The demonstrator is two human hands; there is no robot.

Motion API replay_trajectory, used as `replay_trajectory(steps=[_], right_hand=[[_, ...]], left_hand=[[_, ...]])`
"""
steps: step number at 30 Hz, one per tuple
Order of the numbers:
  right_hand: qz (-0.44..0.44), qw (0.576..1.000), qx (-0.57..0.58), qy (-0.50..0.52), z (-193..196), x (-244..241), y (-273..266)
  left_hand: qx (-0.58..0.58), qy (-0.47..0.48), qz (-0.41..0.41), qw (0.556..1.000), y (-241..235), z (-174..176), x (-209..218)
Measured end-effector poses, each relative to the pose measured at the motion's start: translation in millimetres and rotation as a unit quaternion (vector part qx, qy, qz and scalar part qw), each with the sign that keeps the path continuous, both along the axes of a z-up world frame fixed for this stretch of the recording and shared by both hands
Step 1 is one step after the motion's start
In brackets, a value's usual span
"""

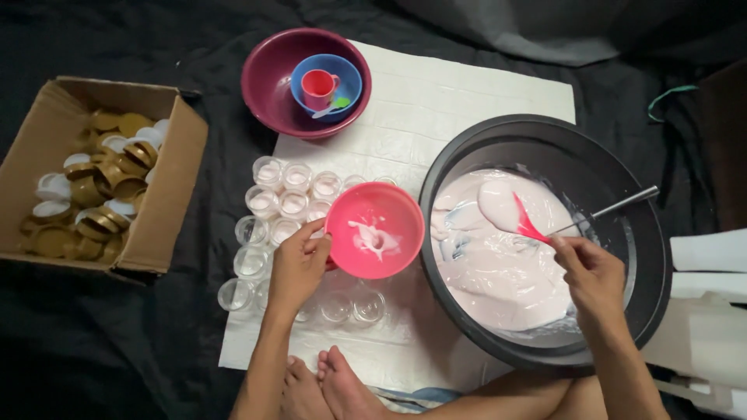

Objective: The person fills small clear jars with a pink cream from a large black bucket using a pink bowl and a pink spoon.

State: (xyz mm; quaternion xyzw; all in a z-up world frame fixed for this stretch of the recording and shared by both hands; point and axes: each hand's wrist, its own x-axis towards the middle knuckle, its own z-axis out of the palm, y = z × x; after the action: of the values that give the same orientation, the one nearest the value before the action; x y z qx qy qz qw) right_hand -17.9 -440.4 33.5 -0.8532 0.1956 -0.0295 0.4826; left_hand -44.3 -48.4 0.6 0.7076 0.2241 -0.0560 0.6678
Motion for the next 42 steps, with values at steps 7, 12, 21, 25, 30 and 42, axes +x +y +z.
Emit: replay_trajectory(steps=[7, 12, 21, 25, 30, 42], right_hand=[[-0.016, 1.000, -0.009, -0.024, 21.3, -11.0, 5.5], [-0.014, 0.999, 0.022, -0.037, 47.5, -14.1, 28.8], [0.097, 0.995, -0.028, 0.006, 70.5, -7.5, 110.5], [0.156, 0.979, -0.124, -0.034, 46.9, -3.8, 122.8], [0.186, 0.956, -0.199, -0.111, 31.0, -6.9, 124.1], [0.223, 0.928, -0.276, -0.111, 35.0, -15.8, 127.7]], left_hand=[[-0.002, -0.027, -0.015, 1.000, 2.4, -1.3, 0.7], [0.015, -0.010, -0.034, 0.999, 3.8, 8.9, -0.7], [0.027, 0.011, -0.030, 0.999, 5.9, 11.2, 1.1], [0.021, -0.003, -0.026, 0.999, 7.9, 11.2, 1.5], [0.021, -0.017, -0.029, 0.999, 9.7, 4.9, 2.3], [0.127, -0.096, -0.039, 0.986, 10.5, 0.1, 1.2]])
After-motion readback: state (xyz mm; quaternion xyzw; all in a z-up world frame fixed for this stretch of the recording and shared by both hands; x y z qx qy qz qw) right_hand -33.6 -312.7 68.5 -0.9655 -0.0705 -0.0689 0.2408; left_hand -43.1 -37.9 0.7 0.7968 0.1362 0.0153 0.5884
